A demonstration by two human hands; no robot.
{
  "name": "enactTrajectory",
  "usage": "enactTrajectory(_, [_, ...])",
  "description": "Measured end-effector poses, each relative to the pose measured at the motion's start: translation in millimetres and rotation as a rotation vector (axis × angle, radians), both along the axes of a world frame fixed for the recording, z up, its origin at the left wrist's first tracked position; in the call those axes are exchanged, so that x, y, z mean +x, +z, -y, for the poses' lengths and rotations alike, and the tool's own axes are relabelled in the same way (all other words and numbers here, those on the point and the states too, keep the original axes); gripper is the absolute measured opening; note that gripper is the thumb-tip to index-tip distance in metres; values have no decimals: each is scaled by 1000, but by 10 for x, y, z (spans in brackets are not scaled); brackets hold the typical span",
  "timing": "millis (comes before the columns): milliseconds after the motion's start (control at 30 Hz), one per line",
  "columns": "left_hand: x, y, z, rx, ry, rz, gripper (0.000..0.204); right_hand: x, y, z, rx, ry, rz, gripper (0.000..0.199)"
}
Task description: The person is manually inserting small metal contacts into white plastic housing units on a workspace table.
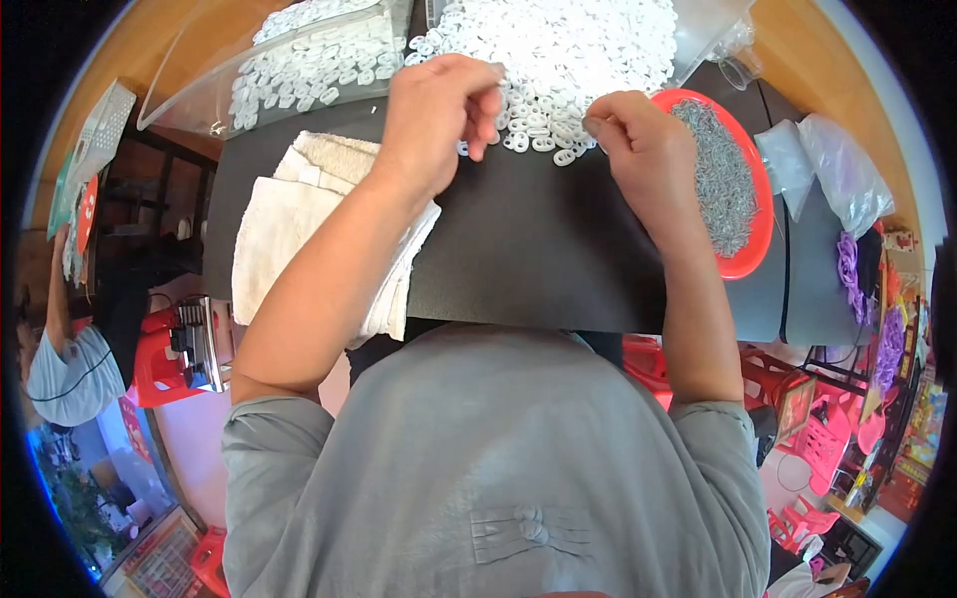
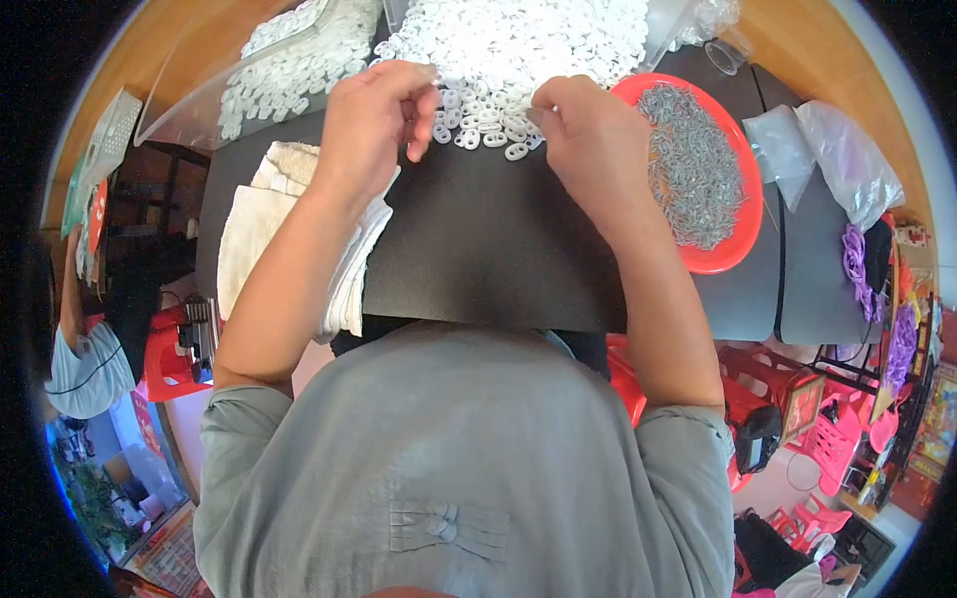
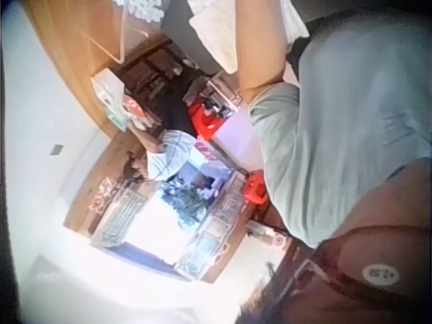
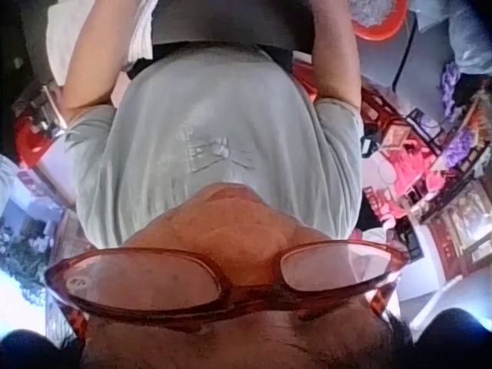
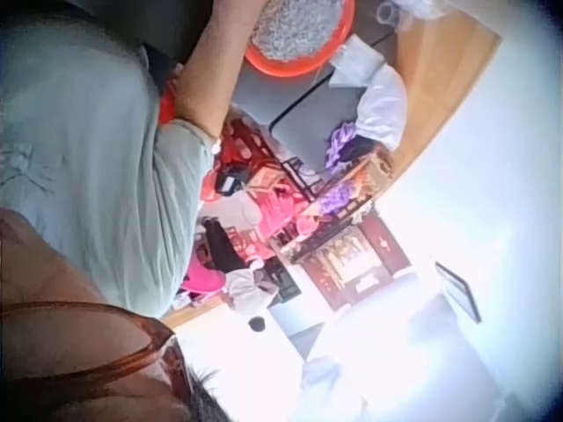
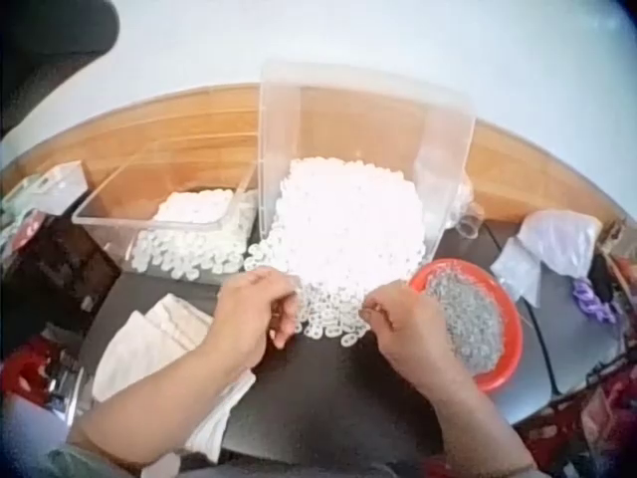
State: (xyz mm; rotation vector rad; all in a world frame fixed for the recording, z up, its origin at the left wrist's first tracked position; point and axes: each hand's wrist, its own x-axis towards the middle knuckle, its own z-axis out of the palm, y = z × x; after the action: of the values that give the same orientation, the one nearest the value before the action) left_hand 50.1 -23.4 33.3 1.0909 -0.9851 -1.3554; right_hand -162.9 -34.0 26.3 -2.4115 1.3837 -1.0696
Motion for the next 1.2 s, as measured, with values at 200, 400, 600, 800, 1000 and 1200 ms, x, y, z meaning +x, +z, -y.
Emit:
enactTrajectory(200, [90,-10,73,52,36,-172,14,100,-22,-28,-239,26,-308,11])
enactTrajectory(400, [101,-36,82,31,5,-162,15,118,-73,22,-323,78,-442,15])
enactTrajectory(600, [114,-14,54,28,8,-144,16,309,-41,-102,-356,178,-343,22])
enactTrajectory(800, [108,7,42,14,21,-196,17,317,-62,-98,-281,240,-362,25])
enactTrajectory(1000, [85,38,25,13,28,-192,16,280,-31,-83,-264,211,-343,25])
enactTrajectory(1200, [81,5,37,13,16,-194,16,294,1,-66,-306,253,-347,22])
